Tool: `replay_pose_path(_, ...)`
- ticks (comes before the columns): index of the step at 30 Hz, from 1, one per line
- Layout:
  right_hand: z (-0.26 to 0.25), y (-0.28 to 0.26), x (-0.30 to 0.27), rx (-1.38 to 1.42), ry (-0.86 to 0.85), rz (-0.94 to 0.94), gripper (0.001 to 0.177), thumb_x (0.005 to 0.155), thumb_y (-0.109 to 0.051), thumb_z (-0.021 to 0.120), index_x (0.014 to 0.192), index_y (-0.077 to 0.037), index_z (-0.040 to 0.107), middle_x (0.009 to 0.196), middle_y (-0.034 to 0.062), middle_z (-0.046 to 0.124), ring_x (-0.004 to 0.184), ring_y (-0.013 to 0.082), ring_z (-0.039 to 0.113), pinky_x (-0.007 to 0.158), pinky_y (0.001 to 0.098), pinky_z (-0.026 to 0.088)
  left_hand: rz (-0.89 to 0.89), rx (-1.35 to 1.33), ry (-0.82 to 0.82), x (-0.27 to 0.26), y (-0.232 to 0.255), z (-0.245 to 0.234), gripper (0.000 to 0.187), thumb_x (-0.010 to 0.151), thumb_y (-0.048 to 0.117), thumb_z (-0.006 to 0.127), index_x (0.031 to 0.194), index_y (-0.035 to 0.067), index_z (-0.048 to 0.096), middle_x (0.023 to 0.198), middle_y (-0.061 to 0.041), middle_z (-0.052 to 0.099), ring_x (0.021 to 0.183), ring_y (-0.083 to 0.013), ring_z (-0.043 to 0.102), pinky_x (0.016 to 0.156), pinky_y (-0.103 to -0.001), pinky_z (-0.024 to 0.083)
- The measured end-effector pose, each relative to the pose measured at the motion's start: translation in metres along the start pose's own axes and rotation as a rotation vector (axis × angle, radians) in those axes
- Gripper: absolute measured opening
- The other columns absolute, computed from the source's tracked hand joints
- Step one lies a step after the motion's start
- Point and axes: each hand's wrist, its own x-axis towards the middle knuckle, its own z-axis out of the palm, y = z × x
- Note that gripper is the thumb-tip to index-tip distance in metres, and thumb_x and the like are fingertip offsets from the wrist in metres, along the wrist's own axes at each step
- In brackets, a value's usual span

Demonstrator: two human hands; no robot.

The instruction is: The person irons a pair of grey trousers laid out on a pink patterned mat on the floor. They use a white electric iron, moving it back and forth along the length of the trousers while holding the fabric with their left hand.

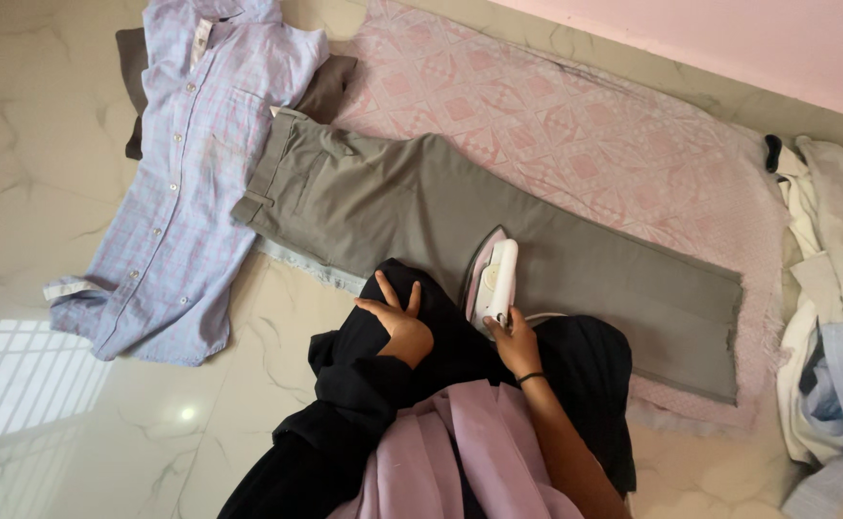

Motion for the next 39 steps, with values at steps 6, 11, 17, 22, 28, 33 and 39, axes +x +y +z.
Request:
replay_pose_path(6,0.015,-0.020,0.065,0.009,0.220,-0.055,0.061,0.086,-0.052,0.073,0.123,-0.003,0.065,0.108,0.0197,0.075,0.100,0.0351,0.073,0.084,0.0435,0.055,0.008,0.006,-0.056,-0.002,-0.003,-0.006,0.100,0.083,0.022,0.087,0.164,0.028,0.030,0.169,0.006,-0.036,0.146,-0.0687,-0.014,0.102,-0.083,0.031)
replay_pose_path(11,0.024,-0.045,0.146,-0.138,0.366,0.034,0.058,0.090,-0.056,0.067,0.115,-0.005,0.062,0.102,0.0244,0.073,0.096,0.0469,0.068,0.081,0.0546,0.053,0.019,0.039,-0.045,0.012,0.002,0.003,0.095,0.083,0.018,0.087,0.162,0.029,0.036,0.170,0.006,-0.035,0.148,-0.0682,-0.011,0.102,-0.082,0.031)
replay_pose_path(17,0.020,-0.056,0.131,-0.297,0.365,0.011,0.057,0.094,-0.058,0.060,0.113,-0.004,0.059,0.096,0.0271,0.073,0.090,0.0496,0.069,0.078,0.0593,0.053,-0.188,-0.340,0.130,0.050,0.011,0.025,0.103,0.100,0.040,0.064,0.163,0.034,-0.018,0.163,-0.038,-0.028,0.142,-0.0720,0.024,0.114,-0.073,0.029)
replay_pose_path(22,-0.001,-0.044,0.035,-0.445,0.173,-0.005,0.055,0.096,-0.056,0.059,0.114,-0.003,0.059,0.090,0.0258,0.074,0.087,0.0474,0.071,0.075,0.0575,0.054,-0.159,-0.234,0.081,0.049,0.008,0.027,0.130,0.085,0.040,0.082,0.162,0.027,-0.022,0.158,-0.046,-0.027,0.140,-0.0728,0.025,0.111,-0.071,0.032)
replay_pose_path(28,-0.017,-0.045,-0.039,-0.403,0.020,0.051,0.054,0.087,-0.055,0.066,0.107,-0.005,0.062,0.090,0.0196,0.076,0.084,0.0408,0.073,0.072,0.0526,0.057,-0.041,-0.048,-0.050,0.014,-0.001,0.008,0.150,0.055,0.043,0.101,0.166,0.018,0.003,0.160,-0.029,-0.040,0.142,-0.0750,0.014,0.107,-0.073,0.036)
replay_pose_path(33,-0.014,-0.052,-0.005,-0.344,0.088,0.079,0.055,0.088,-0.055,0.067,0.111,-0.004,0.062,0.093,0.0206,0.075,0.087,0.0426,0.072,0.073,0.0543,0.056,-0.065,-0.053,-0.064,0.006,-0.006,0.004,0.158,0.057,0.045,0.104,0.167,0.020,-0.006,0.160,-0.035,-0.038,0.142,-0.0726,0.017,0.109,-0.070,0.036)
replay_pose_path(39,-0.003,-0.072,0.085,-0.286,0.361,0.027,0.087,0.086,-0.046,0.066,0.148,0.003,0.031,0.087,0.0263,0.073,0.080,0.0480,0.070,0.069,0.0575,0.054,-0.086,-0.053,-0.039,0.016,-0.004,0.011,0.164,0.053,0.048,0.103,0.165,0.018,-0.014,0.158,-0.042,-0.033,0.140,-0.0708,0.025,0.110,-0.067,0.037)
